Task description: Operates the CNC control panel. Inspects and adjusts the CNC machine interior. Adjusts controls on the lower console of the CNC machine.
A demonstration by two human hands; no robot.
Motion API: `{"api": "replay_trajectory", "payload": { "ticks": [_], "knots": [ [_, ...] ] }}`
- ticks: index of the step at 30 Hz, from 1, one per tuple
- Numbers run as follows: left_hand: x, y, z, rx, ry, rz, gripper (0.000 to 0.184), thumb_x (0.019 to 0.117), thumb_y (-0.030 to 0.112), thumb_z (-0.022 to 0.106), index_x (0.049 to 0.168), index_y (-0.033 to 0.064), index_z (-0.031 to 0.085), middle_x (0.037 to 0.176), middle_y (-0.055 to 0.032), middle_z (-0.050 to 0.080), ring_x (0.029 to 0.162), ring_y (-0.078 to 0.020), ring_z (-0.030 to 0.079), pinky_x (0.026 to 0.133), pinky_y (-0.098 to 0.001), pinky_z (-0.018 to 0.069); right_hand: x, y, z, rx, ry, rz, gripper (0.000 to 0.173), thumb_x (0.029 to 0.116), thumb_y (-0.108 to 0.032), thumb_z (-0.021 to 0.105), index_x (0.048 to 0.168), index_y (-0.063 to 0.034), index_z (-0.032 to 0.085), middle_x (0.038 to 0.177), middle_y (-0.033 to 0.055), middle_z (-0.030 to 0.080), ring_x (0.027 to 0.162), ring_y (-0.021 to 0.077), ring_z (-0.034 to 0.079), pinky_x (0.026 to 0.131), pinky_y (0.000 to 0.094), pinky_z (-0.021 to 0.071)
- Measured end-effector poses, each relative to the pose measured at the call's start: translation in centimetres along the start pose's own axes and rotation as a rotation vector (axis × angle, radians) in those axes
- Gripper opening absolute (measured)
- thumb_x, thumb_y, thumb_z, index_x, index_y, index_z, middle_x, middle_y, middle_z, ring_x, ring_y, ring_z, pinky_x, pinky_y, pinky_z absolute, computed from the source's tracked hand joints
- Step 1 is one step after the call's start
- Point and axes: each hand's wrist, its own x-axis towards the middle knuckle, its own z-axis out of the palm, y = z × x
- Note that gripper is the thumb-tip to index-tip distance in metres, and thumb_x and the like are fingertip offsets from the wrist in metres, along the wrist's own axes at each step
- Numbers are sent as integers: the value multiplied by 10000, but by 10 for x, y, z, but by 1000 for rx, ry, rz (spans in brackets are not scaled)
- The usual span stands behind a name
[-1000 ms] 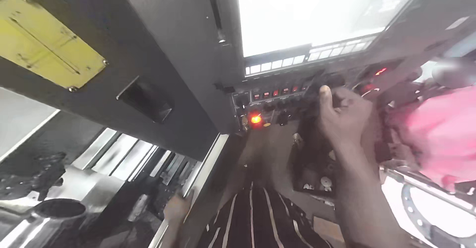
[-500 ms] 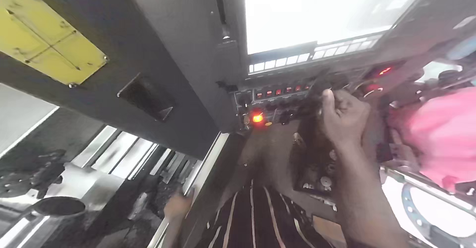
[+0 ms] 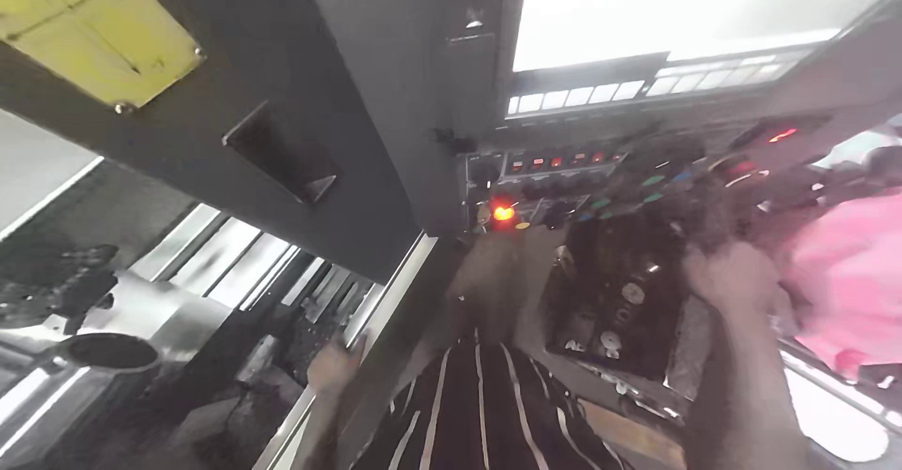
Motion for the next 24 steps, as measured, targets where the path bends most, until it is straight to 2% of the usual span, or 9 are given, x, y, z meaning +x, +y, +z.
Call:
{"api": "replay_trajectory", "payload": {
  "ticks": [2,4,6,8,11,14,16,19,24],
  "knots": [
    [0,-7,0,6,-29,-25,737,887,767,531,1251,145,686,1077,-188,740,1013,-406,714,833,-649,550,3,30,46,-87,-419,37,359,1015,-290,593,1118,40,689,1119,312,672,1095,484,636,907,694,473],
    [9,0,-1,-12,-24,-22,752,888,767,524,1362,195,641,1109,-185,742,1022,-409,714,851,-657,542,-3,38,71,28,-548,46,290,1029,-207,568,1177,17,678,1158,269,675,1106,418,645,951,630,485],
    [3,2,0,-27,-25,-29,752,887,764,531,1345,180,649,1114,-195,738,1028,-420,710,852,-662,540,-16,36,85,229,-532,8,252,1043,-162,528,1176,-42,705,1117,207,694,1040,338,656,923,571,501],
    [0,-2,-2,-8,-50,-34,758,887,767,530,1316,156,662,1116,-194,736,1037,-414,709,853,-652,544,-27,26,98,282,-576,-56,273,1060,-215,524,1210,-89,714,1162,174,703,1098,307,658,977,566,490],
    [9,-1,-1,0,-55,-21,759,880,783,521,1314,175,655,1110,-185,738,1028,-399,714,843,-648,549,-34,-16,91,358,-500,-233,259,1050,-263,560,1177,-102,720,1068,111,724,984,228,686,911,491,538],
    [7,-5,3,-15,-31,3,735,883,760,542,1359,207,636,1101,-190,740,1012,-409,716,840,-663,541,-49,-65,74,750,-341,-334,193,1024,-207,611,1125,-79,713,808,9,650,651,80,574,619,277,507],
    [7,-5,4,-22,-24,-15,730,873,774,541,1322,209,655,1085,-178,743,1014,-400,715,839,-657,544,-53,-93,62,1046,-301,-366,215,1025,-140,594,1197,-72,703,747,15,652,555,80,561,520,246,504],
    [6,-1,0,-8,-33,-50,743,861,793,537,1235,169,688,1066,-172,745,1013,-390,716,833,-644,554,-55,-124,52,1336,-356,-354,289,1071,-151,476,1259,-62,677,636,21,572,480,95,533,466,246,507],
    [3,1,0,-14,-10,-39,717,869,774,549,1198,154,701,1051,-173,745,1002,-388,718,829,-640,554,-50,-152,52,1517,-372,-89,457,1119,-369,366,1031,-57,689,593,-9,535,454,83,492,437,230,464]
  ]
}}
